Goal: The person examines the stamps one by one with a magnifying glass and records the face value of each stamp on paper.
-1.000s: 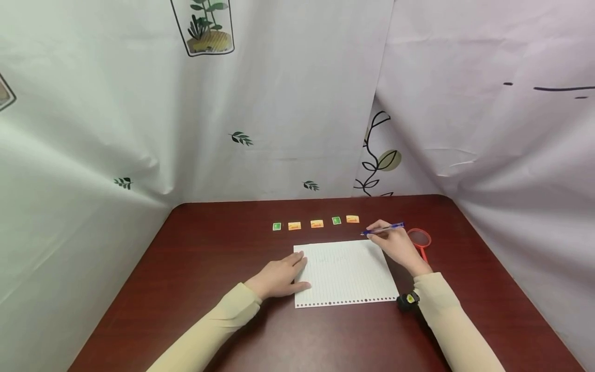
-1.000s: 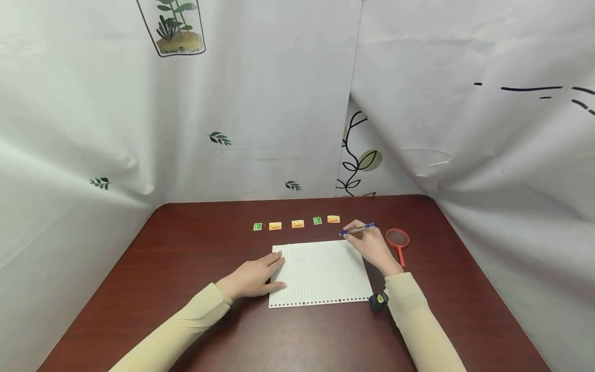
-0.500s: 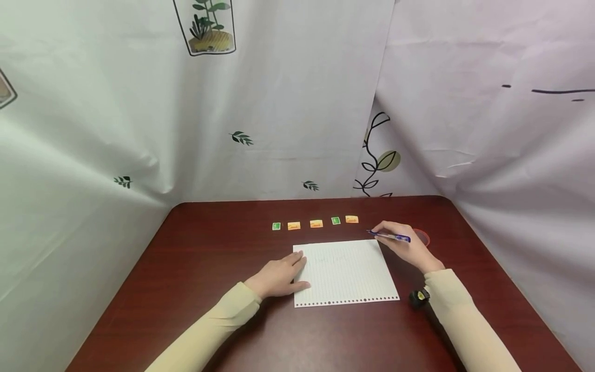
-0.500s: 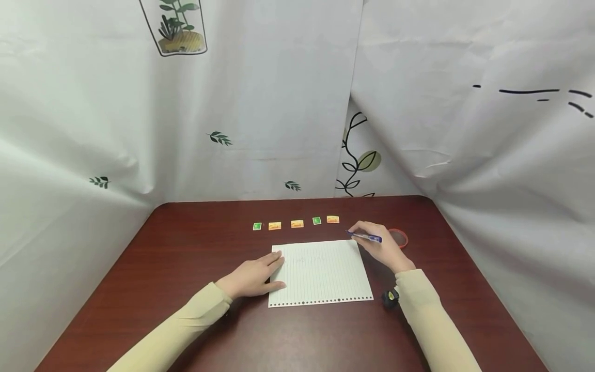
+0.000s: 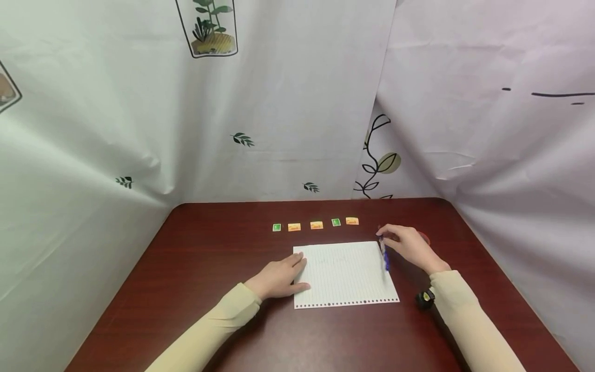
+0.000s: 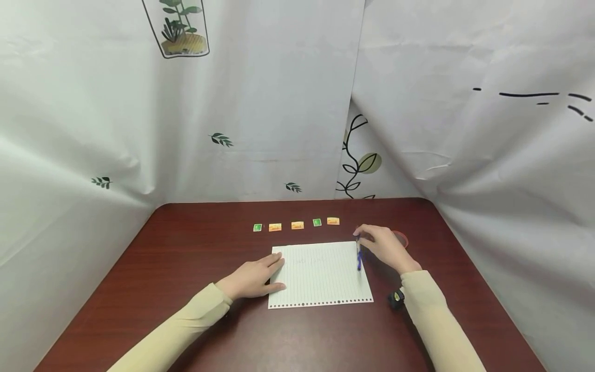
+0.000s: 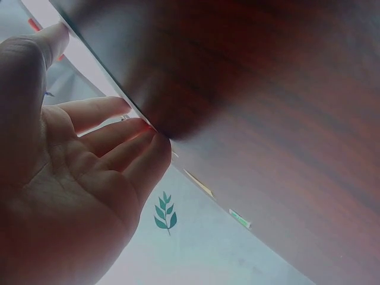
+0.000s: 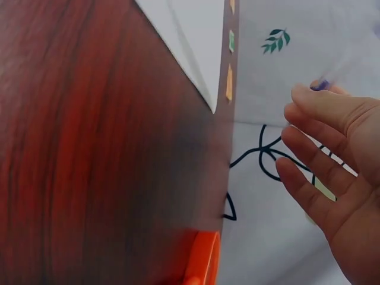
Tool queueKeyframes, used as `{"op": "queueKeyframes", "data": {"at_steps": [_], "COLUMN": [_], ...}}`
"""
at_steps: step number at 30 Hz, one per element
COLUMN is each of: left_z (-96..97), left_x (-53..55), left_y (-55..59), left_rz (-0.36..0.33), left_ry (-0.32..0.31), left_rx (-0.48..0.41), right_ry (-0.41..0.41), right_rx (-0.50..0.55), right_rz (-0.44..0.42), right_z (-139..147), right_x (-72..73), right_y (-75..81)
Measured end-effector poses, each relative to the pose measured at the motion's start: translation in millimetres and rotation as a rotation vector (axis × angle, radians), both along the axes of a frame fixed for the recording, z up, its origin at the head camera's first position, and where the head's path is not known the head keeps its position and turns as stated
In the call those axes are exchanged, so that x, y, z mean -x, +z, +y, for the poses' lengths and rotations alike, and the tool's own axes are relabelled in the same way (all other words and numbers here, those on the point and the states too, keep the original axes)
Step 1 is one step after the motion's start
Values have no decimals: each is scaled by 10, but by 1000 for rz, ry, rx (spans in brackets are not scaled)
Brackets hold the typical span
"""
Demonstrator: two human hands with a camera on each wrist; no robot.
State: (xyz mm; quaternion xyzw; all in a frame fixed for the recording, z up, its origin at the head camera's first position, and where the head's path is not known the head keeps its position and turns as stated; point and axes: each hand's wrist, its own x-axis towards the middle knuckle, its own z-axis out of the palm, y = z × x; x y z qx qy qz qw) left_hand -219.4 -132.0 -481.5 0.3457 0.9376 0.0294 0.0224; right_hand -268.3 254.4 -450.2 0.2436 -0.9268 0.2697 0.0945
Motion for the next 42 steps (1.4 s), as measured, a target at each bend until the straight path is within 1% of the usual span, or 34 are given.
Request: {"op": "queueKeyframes", "data": {"at_steps": [5,9,12,19,27,37,40,42], "left_z": [-1,1,3,12,10,7,0,-2], "left_x": [-17,-21,-24,-37,-36,-19,-17,-15], "left_y": [-28,-51,-51,-45,-39,-7,-5,-1], "left_rz": [-11,-7,-3,-12,-5,7,16,20], "left_ry": [3,4,2,2,1,-4,-12,-15], "left_rx": [1,2,-2,-4,-6,-1,-9,-11], "right_ry": [-17,-20,-31,-35,-34,-27,-34,-30], "right_rx": [-22,-44,-59,-109,-123,-186,-194,-199], "right_rz": [-31,-25,-18,-36,12,-29,-59,-64], "right_z": [36,74,111,205,255,245,215,200], "right_x": [-7,-9,-5,7,42,118,118,113], "right_y": [-53,-90,-114,-167,-190,-218,-207,-198]}}
